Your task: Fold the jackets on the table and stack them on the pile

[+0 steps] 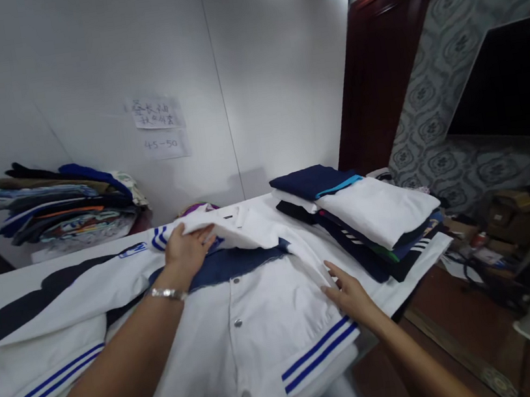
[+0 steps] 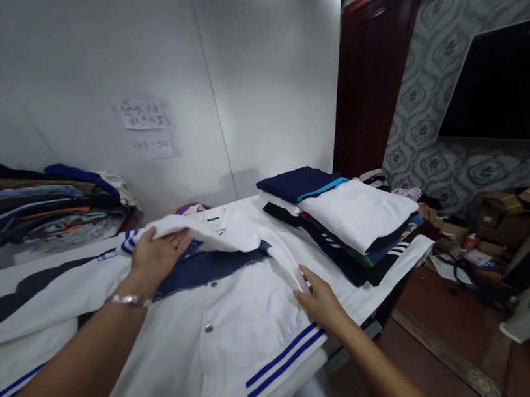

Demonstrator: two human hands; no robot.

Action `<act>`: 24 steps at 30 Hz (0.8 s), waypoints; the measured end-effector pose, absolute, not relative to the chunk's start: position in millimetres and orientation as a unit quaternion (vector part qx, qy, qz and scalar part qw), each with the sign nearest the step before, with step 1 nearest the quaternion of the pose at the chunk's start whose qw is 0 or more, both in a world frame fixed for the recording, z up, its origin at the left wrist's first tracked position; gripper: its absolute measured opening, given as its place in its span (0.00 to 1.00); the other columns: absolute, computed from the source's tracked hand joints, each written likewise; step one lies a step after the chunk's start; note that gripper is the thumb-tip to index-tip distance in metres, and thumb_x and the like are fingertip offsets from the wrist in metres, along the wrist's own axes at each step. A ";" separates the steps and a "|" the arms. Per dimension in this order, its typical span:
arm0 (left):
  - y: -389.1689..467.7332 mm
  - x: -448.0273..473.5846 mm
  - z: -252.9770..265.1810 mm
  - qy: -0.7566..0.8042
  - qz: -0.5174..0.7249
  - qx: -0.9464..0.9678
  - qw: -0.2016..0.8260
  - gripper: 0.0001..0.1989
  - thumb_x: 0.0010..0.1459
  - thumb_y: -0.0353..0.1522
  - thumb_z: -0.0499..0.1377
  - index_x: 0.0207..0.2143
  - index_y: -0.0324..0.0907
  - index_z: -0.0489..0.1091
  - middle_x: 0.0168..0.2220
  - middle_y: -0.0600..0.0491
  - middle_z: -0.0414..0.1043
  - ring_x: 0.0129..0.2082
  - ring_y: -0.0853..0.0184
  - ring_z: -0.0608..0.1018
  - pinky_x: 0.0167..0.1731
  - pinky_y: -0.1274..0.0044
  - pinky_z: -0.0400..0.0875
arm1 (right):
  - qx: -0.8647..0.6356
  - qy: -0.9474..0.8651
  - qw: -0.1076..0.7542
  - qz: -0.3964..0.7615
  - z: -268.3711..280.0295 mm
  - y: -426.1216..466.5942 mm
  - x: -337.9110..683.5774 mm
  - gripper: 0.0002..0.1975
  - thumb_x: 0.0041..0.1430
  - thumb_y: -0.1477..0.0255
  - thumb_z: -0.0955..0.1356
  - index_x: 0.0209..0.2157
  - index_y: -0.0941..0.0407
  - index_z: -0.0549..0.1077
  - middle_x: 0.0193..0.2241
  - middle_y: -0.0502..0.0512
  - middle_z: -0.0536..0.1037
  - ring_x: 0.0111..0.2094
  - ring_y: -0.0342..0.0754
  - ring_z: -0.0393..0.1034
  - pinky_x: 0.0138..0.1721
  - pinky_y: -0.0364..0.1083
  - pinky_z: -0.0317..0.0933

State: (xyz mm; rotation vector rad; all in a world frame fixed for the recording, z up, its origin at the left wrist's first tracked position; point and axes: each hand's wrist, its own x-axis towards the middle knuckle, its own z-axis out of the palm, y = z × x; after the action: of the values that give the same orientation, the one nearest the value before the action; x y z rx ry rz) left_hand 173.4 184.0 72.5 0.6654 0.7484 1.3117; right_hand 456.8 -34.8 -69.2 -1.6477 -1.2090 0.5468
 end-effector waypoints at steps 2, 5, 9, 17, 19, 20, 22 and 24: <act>204.1 181.4 95.3 0.335 0.591 0.297 0.671 0.19 0.64 0.38 0.41 0.37 0.39 0.69 0.39 0.46 0.75 0.42 0.63 0.77 0.49 0.66 0.69 | -0.671 -0.512 0.486 0.226 -59.3 -35.1 451.3 0.32 0.52 0.65 0.67 0.60 0.53 0.63 0.46 0.57 0.73 0.34 0.47 0.69 0.32 0.45 0.67; 231.0 192.9 125.7 0.342 0.611 0.299 0.648 0.19 0.64 0.38 0.41 0.34 0.40 0.68 0.37 0.48 0.75 0.42 0.63 0.77 0.54 0.63 0.64 | -0.661 -0.542 0.465 0.229 -42.7 -35.6 440.4 0.32 0.53 0.66 0.67 0.60 0.53 0.62 0.49 0.58 0.72 0.37 0.48 0.69 0.36 0.47 0.67; 259.7 203.8 158.2 0.335 0.639 0.315 0.617 0.17 0.63 0.38 0.42 0.30 0.42 0.67 0.33 0.50 0.75 0.43 0.64 0.76 0.57 0.62 0.59 | -0.630 -0.604 0.422 0.245 -25.5 -33.7 419.7 0.33 0.54 0.68 0.67 0.62 0.54 0.59 0.51 0.59 0.71 0.40 0.49 0.68 0.44 0.49 0.65; 303.6 205.8 183.4 0.305 0.686 0.333 0.571 0.17 0.61 0.41 0.47 0.26 0.41 0.64 0.25 0.54 0.68 0.31 0.67 0.74 0.44 0.70 0.69 | -0.522 -0.739 0.273 0.328 -29.9 -23.4 364.0 0.20 0.54 0.69 0.69 0.50 0.53 0.70 0.41 0.54 0.75 0.38 0.48 0.69 0.40 0.45 0.64; 310.1 201.3 180.3 0.328 0.692 0.323 0.556 0.16 0.61 0.41 0.48 0.26 0.41 0.64 0.24 0.55 0.68 0.31 0.68 0.73 0.42 0.71 0.70 | -0.505 -0.765 0.252 0.310 -29.9 -22.5 358.1 0.11 0.54 0.70 0.68 0.41 0.54 0.73 0.38 0.53 0.74 0.38 0.48 0.69 0.40 0.44 0.64; 312.5 198.3 177.9 0.335 0.693 0.321 0.552 0.15 0.61 0.41 0.48 0.26 0.41 0.64 0.24 0.55 0.68 0.31 0.68 0.73 0.41 0.72 0.70 | -0.500 -0.772 0.248 0.306 -28.6 -21.8 357.6 0.08 0.54 0.70 0.68 0.38 0.54 0.73 0.37 0.53 0.74 0.38 0.48 0.69 0.40 0.44 0.64; 316.5 191.9 173.2 0.339 0.690 0.328 0.550 0.14 0.60 0.40 0.50 0.25 0.42 0.63 0.24 0.55 0.68 0.32 0.67 0.73 0.40 0.72 0.70 | -0.491 -0.774 0.255 0.307 -24.4 -18.9 360.7 0.07 0.56 0.71 0.66 0.38 0.55 0.73 0.36 0.53 0.75 0.37 0.48 0.69 0.41 0.44 0.64; 320.3 186.3 170.1 0.334 0.681 0.345 0.552 0.12 0.59 0.38 0.52 0.25 0.43 0.63 0.25 0.54 0.68 0.34 0.66 0.73 0.39 0.73 0.70 | -0.491 -0.766 0.290 0.296 -20.2 -13.5 367.2 0.11 0.58 0.71 0.65 0.43 0.55 0.73 0.41 0.55 0.75 0.41 0.48 0.69 0.44 0.45 0.64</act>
State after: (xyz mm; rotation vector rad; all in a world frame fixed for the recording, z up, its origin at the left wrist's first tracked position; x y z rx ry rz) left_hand 186.3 320.3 170.1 0.8168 0.7911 1.6119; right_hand 367.2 -13.5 -20.2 -1.3098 -2.0452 0.7906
